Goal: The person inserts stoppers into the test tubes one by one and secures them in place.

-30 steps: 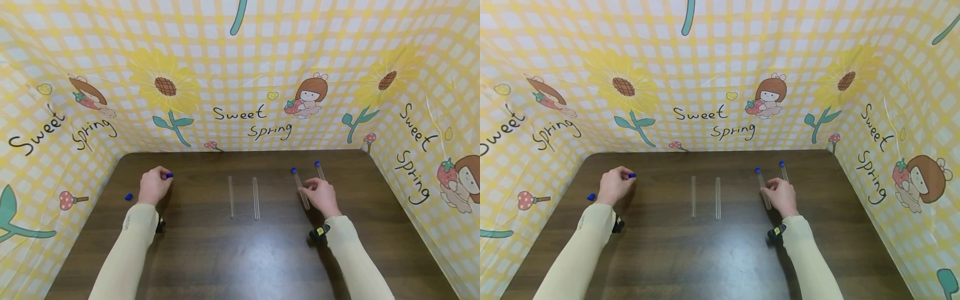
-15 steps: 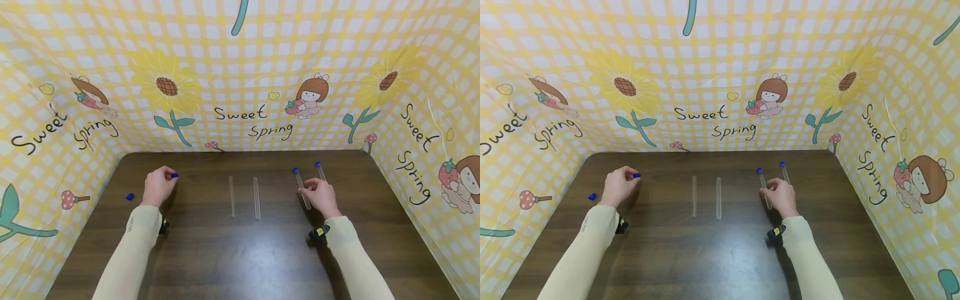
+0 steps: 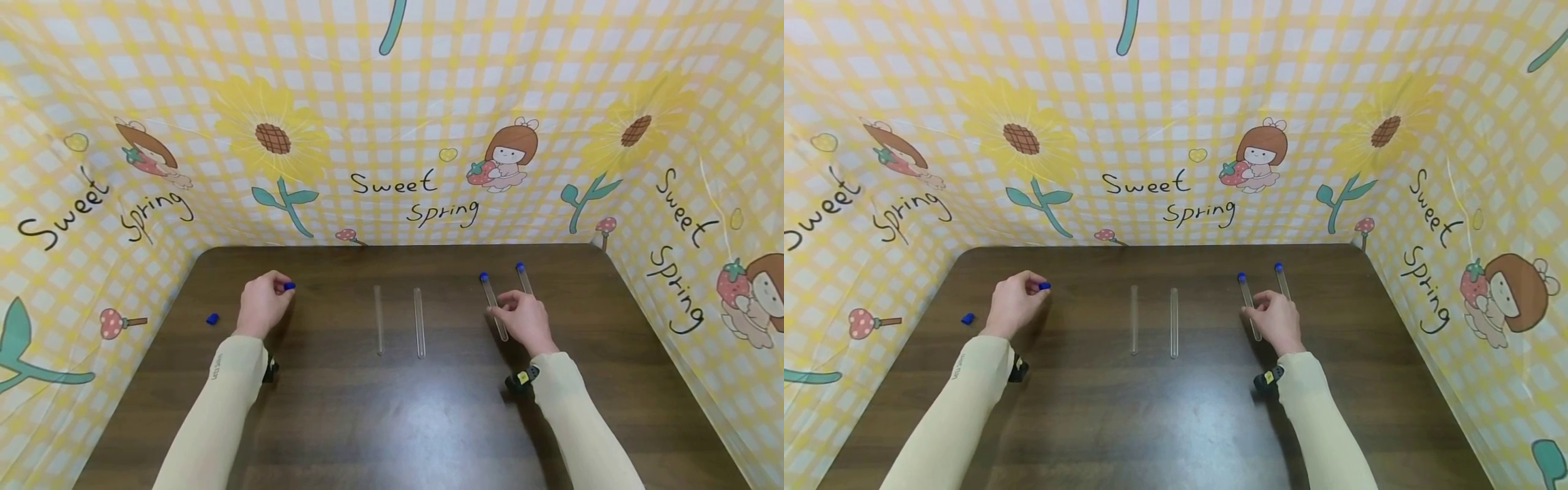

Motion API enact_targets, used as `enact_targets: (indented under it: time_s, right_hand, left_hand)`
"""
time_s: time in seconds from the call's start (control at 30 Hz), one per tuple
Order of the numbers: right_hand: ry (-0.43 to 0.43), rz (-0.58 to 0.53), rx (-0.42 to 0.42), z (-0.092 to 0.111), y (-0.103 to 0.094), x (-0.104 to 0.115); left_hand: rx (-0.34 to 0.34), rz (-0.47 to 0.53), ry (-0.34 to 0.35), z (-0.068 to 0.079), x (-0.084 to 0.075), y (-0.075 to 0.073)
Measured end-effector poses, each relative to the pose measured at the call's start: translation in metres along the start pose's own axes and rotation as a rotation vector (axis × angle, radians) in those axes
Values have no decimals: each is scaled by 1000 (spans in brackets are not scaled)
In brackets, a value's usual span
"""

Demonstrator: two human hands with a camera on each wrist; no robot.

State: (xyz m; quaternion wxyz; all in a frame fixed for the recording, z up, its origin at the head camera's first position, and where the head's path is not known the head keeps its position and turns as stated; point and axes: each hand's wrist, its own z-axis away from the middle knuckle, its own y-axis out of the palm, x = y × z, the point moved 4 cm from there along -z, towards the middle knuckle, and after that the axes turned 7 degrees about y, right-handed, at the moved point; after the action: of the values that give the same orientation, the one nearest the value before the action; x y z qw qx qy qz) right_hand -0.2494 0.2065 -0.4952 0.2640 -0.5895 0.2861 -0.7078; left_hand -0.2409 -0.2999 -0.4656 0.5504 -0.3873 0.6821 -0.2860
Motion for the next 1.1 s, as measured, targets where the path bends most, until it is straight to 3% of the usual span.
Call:
enact_targets:
  time_s: [0.53, 1.1]
  right_hand:
    - [-51, -31, -1, 2, -1, 15]
    - [-44, -77, 11, 5, 9, 22]
  left_hand:
    - [1, 23, 23, -1, -8, 9]
    - [11, 42, 36, 4, -25, 16]
